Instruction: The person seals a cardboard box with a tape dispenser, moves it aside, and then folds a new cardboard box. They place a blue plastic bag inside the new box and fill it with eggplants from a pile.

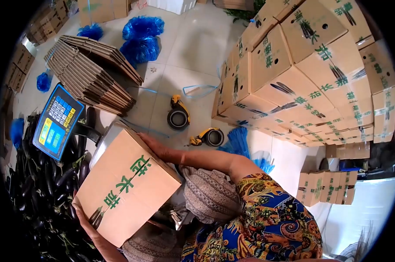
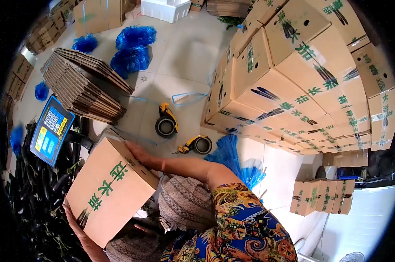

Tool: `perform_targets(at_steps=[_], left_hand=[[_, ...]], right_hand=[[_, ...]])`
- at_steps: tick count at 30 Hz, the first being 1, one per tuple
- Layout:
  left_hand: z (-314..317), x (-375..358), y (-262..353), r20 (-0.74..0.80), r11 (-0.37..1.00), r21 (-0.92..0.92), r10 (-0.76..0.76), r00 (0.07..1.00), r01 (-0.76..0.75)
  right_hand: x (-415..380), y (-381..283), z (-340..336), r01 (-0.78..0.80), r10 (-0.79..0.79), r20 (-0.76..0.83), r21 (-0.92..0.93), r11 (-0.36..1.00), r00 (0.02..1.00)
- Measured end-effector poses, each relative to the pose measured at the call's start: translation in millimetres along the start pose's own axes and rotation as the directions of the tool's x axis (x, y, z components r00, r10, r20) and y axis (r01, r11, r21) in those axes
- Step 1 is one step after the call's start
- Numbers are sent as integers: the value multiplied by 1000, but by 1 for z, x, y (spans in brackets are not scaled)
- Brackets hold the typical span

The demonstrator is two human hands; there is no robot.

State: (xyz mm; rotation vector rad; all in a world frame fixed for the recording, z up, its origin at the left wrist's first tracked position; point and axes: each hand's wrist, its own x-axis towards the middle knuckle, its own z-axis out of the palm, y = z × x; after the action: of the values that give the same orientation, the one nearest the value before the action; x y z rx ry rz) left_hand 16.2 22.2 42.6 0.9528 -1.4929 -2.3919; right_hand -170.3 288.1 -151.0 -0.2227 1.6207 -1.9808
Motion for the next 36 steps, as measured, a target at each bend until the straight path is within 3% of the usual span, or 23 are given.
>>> perform_targets(at_steps=[1,3,6,8,10,11,12,17,20,21,23,24,25,26,27,28,29,30,31,32,33,36], left_hand=[[20,-12,3,-53,1000,-24,-1,999,0],[48,-32,13,-143,999,-31,15,990,-19],[44,-32,26,-146,982,-23,-189,971,188],[28,-29,18,-146,992,-38,-122,982,118],[20,-30,15,-110,997,-42,-67,992,63],[21,-31,15,-75,998,-40,-51,996,48],[19,-33,15,-43,999,-36,-35,998,34],[-1,-41,18,-18,993,-63,-99,995,98],[-58,-24,9,19,999,28,-34,999,33],[-59,-31,11,-19,998,1,-56,998,56],[-81,-26,-1,-98,999,38,-19,995,23],[-100,-21,-7,-101,999,35,-25,995,28],[-102,-26,-7,-92,997,8,-79,993,80],[-110,-29,-11,-100,997,-13,-82,992,82],[-108,-40,-9,-116,993,-76,-97,989,88],[-102,-48,-12,-182,998,-58,-5,983,-5],[-128,-39,-17,-204,998,-59,-46,978,35],[-137,-36,-17,-163,988,-144,-73,984,50],[-127,-44,-10,-113,978,-208,-23,993,-1],[-134,-41,-9,-148,973,-227,14,989,-48],[-131,-45,-5,-63,956,-280,72,995,-87],[-106,-58,17,-81,950,-277,125,989,-143]], right_hand=[[2,2,1,-122,122,7,162,979,992],[10,18,-5,-168,158,69,189,968,985],[8,24,-10,-184,177,56,155,971,983],[-27,-55,0,-161,127,214,153,975,969],[-25,-48,4,-180,165,159,83,980,973],[-31,-52,2,-265,264,138,-11,964,955],[-24,-27,2,-218,203,149,93,971,968],[-30,-71,9,-270,236,277,93,958,932],[-21,-81,20,-370,365,160,-5,929,917],[24,6,9,-338,277,238,274,900,931],[-7,-32,10,-582,505,289,438,685,813],[-38,-77,15,-705,607,366,454,546,706],[-54,-72,-1,-243,199,325,103,964,924],[-62,-56,-12,379,-246,465,-219,899,850],[-39,-28,-24,183,-74,466,-194,964,882],[-37,-43,-26,210,-34,469,-328,921,883],[-37,-62,-26,237,6,472,-454,859,882],[-59,-123,-10,255,46,493,-526,811,869],[-60,-141,-7,177,45,522,-369,913,852],[-59,-173,30,-275,259,299,13,961,918],[-67,-176,20,302,-317,502,114,947,805],[-17,-233,22,-209,172,394,53,977,903]])
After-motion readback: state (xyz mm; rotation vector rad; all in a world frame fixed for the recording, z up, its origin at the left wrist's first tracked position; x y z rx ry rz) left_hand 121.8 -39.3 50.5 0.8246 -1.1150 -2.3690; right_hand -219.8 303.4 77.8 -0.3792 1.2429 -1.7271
